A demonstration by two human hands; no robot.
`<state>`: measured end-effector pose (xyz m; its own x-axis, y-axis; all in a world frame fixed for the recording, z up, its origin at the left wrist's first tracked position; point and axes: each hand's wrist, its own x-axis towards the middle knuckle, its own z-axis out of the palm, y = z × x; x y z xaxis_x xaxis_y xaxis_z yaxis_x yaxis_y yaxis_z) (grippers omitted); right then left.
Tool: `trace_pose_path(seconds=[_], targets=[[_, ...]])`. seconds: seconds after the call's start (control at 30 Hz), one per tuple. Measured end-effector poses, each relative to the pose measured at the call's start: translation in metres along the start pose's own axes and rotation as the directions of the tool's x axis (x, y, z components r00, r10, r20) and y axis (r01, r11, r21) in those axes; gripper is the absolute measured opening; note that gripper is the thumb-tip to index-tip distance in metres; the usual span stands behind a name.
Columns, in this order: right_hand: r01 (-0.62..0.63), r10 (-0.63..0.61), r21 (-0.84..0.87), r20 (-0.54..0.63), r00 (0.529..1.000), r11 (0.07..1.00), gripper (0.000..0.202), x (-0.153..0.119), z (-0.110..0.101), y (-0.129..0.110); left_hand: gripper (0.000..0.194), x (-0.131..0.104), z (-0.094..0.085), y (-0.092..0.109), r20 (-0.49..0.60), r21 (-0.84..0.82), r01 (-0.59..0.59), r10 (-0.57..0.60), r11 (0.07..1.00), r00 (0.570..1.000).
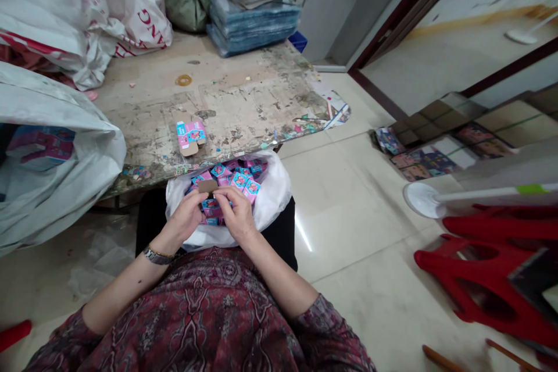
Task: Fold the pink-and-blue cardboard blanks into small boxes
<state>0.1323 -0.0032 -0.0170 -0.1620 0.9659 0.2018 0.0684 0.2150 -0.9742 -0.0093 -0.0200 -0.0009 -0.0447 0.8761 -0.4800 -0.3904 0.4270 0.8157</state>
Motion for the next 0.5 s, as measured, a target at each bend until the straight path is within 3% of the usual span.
trace_pose_path(seconds=[0.13, 0.27, 0.37, 0.5], targets=[[-0.134, 0.138, 0.092, -0.035, 0.990, 0.987, 0.010, -0.003, 0.006, 0.007, 0.032, 0.001, -0.004, -0.001, -0.006, 0.133, -0.079, 0.081, 0.988, 0.997], [-0.270, 0.273, 0.239, 0.022, 0.962, 0.933, 0.033, -0.003, 0.009, 0.016, 0.040, 0.005, -0.007, -0.002, 0.012, 0.326, -0.190, 0.197, 0.926, 0.980], [-0.292, 0.276, 0.264, 0.095, 0.956, 0.919, 0.033, -0.001, 0.007, 0.016, 0.046, 0.007, -0.009, -0.004, 0.058, 0.420, -0.222, 0.218, 0.880, 0.974], [-0.237, 0.203, 0.253, 0.152, 0.967, 0.938, 0.025, 0.000, 0.004, 0.013, 0.045, 0.008, -0.010, -0.004, 0.077, 0.364, -0.208, 0.194, 0.908, 0.978]])
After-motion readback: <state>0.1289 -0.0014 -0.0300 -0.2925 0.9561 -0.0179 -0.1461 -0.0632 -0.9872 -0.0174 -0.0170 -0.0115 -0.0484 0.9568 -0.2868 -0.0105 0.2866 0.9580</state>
